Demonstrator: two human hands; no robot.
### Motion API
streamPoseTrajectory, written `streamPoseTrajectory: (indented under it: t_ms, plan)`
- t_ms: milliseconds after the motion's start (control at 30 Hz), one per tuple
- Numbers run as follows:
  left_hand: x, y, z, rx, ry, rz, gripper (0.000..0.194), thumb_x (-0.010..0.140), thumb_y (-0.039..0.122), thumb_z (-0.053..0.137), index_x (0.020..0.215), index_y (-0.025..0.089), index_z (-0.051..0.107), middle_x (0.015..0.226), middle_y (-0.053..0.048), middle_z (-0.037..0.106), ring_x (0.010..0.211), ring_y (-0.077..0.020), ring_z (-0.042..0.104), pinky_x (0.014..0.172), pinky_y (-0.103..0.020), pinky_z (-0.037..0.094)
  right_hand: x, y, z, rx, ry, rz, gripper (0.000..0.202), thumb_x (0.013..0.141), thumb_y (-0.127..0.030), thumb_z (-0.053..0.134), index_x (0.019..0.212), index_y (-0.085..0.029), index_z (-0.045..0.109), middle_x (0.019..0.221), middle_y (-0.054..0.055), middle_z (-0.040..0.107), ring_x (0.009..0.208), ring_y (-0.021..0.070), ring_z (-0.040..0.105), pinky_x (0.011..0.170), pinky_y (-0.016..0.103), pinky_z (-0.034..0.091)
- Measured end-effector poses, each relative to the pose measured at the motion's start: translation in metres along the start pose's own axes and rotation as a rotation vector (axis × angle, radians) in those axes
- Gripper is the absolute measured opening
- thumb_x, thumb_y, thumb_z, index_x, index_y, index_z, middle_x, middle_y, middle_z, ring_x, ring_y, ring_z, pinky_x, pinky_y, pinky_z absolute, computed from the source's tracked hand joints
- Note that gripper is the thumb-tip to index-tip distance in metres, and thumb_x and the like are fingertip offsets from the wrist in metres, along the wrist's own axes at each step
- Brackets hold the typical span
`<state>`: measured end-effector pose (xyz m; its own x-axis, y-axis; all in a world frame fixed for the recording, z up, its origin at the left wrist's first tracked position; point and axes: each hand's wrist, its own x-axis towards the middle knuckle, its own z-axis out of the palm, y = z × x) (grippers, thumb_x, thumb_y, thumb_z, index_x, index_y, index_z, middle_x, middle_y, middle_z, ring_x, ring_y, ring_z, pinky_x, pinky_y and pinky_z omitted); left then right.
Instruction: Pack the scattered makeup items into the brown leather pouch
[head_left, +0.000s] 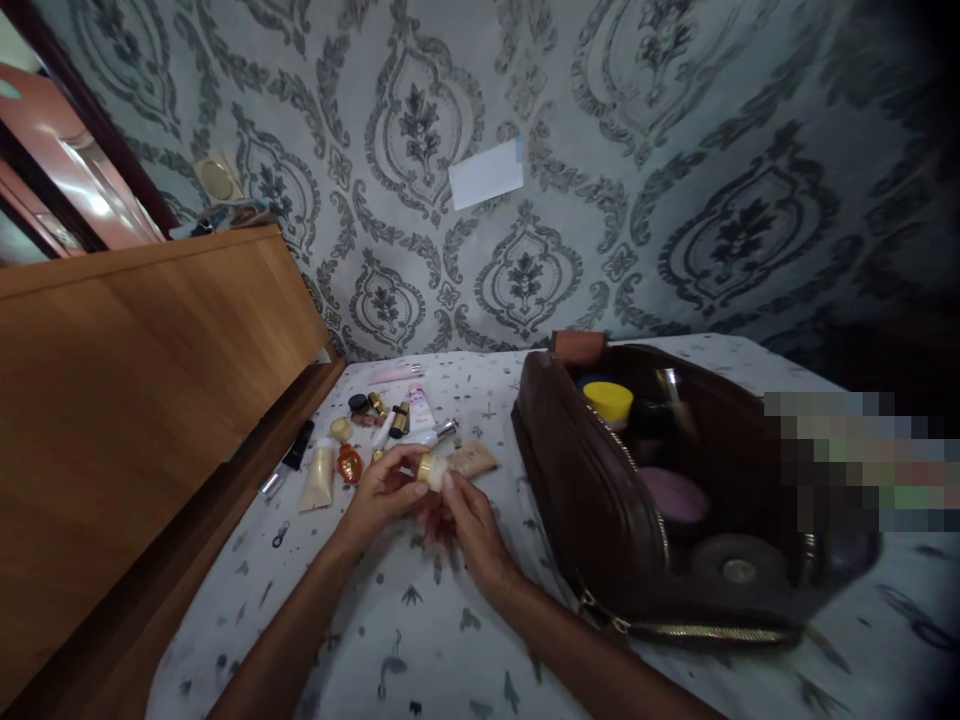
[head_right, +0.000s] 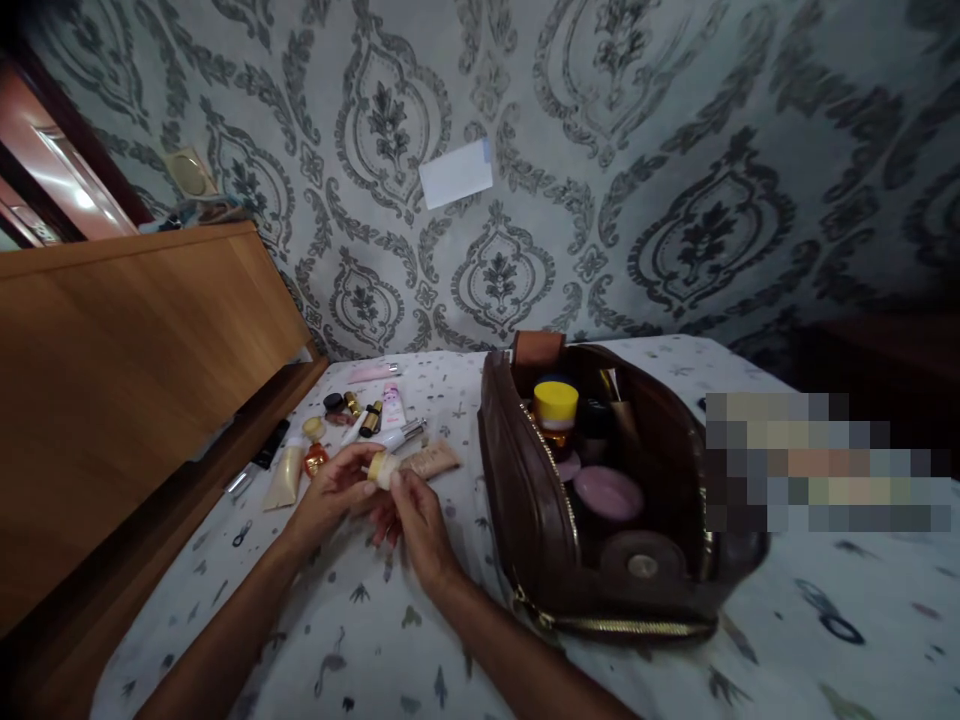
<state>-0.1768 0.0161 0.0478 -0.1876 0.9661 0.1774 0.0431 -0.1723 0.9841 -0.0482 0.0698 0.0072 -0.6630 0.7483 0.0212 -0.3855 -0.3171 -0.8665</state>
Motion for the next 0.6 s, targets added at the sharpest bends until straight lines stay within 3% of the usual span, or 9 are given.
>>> streamPoseTrajectory:
  t_ms: [200,433,600]
  plan:
    - [-0.0067,0.0013,-0.0073,-0.011,0.088,0.019,0.036,0.075,0.036,0.076,0.105,0.018,0.067,0.092,-0.004,0.064,0.084,-0.0168,0.058,0.075,-0.025,0.046,-0.0041,-0.0043,0.002,-0.064,-0.091,-0.048,0.05,0.073,-0.065,0.064,0.086,-0.018,0.053,0.06,-0.004,0.059,0.041,0.0075,0.051,0.038,0.017,0.032]
    - [-0.0093,0.0066,0.0001,-0.11,0.134,-0.051,0.033,0.072,0.035,0.078,0.099,0.017,0.069,0.089,-0.004,0.064,0.079,-0.0146,0.059,0.068,-0.022,0.047,-0.0042,-0.0061,0.0045,-0.066,-0.016,-0.139,0.041,0.07,-0.052,0.071,0.086,-0.02,0.053,0.061,-0.005,0.057,0.047,0.0092,0.049,0.037,0.018,0.039]
    - [-0.0104,0.0055,0.0006,-0.128,0.109,-0.107,0.034,0.074,0.036,0.077,0.102,0.018,0.068,0.085,-0.001,0.062,0.06,-0.0079,0.054,0.052,-0.018,0.043,-0.0037,-0.0038,0.0036,-0.078,0.034,-0.184,0.036,0.07,-0.046,0.072,0.085,-0.019,0.053,0.057,-0.007,0.054,0.044,0.0075,0.045,0.036,0.016,0.038]
